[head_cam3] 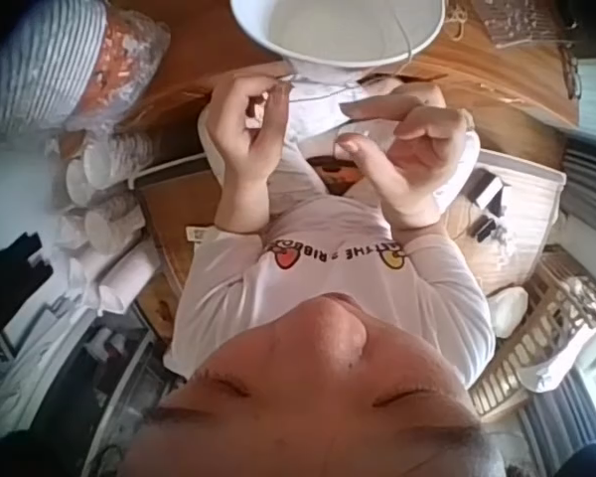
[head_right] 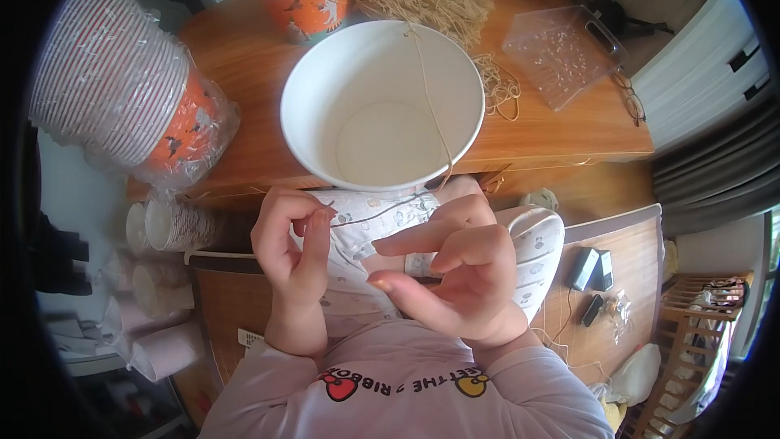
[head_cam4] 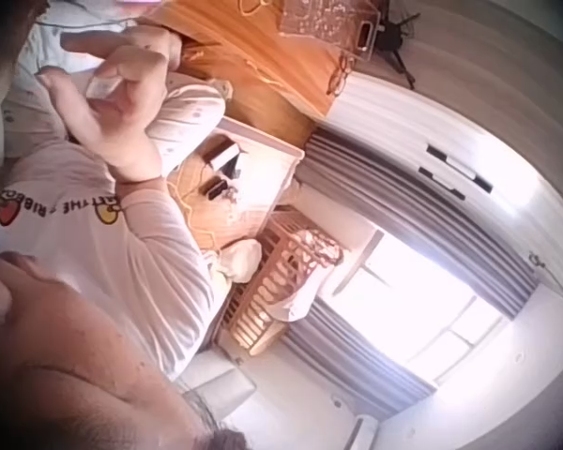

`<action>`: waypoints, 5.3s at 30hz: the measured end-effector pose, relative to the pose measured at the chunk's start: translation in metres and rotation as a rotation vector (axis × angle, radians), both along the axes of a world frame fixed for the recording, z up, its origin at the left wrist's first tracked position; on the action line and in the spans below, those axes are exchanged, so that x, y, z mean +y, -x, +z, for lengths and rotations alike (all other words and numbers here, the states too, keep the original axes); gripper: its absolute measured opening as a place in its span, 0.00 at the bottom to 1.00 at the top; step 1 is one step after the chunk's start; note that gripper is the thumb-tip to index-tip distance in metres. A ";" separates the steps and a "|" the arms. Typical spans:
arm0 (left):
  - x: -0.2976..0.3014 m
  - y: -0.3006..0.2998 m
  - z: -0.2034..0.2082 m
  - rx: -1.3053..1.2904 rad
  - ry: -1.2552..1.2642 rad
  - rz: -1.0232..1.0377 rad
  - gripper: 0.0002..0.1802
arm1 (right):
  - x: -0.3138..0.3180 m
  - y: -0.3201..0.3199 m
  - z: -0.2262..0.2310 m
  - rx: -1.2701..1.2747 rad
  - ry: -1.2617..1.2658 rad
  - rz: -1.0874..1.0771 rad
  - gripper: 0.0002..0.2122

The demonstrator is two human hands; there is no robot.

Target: Threading twine handles through pre-drilled holes in the rims of paper buckets for packaging.

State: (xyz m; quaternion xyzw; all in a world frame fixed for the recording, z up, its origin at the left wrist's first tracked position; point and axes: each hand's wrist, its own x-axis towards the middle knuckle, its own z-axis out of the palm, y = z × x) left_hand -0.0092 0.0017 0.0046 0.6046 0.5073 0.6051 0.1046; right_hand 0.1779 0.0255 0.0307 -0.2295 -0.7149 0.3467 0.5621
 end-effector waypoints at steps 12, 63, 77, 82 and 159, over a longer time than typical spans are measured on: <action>0.009 -0.011 0.007 0.047 0.058 0.086 0.07 | -0.001 -0.001 -0.004 -0.118 -0.019 -0.079 0.15; 0.001 -0.032 0.005 -0.411 0.101 -0.084 0.05 | 0.031 0.037 0.038 -0.361 -0.301 -0.117 0.12; 0.005 -0.011 0.015 -0.536 0.279 -0.516 0.07 | 0.013 0.009 -0.024 -0.188 -0.511 -0.136 0.17; 0.002 -0.009 0.013 -0.557 0.248 -0.458 0.06 | 0.009 0.025 -0.025 -0.293 -0.314 -0.380 0.15; 0.008 -0.004 0.001 -0.351 -0.040 -0.057 0.10 | 0.013 0.044 0.010 -0.378 -0.495 -0.398 0.15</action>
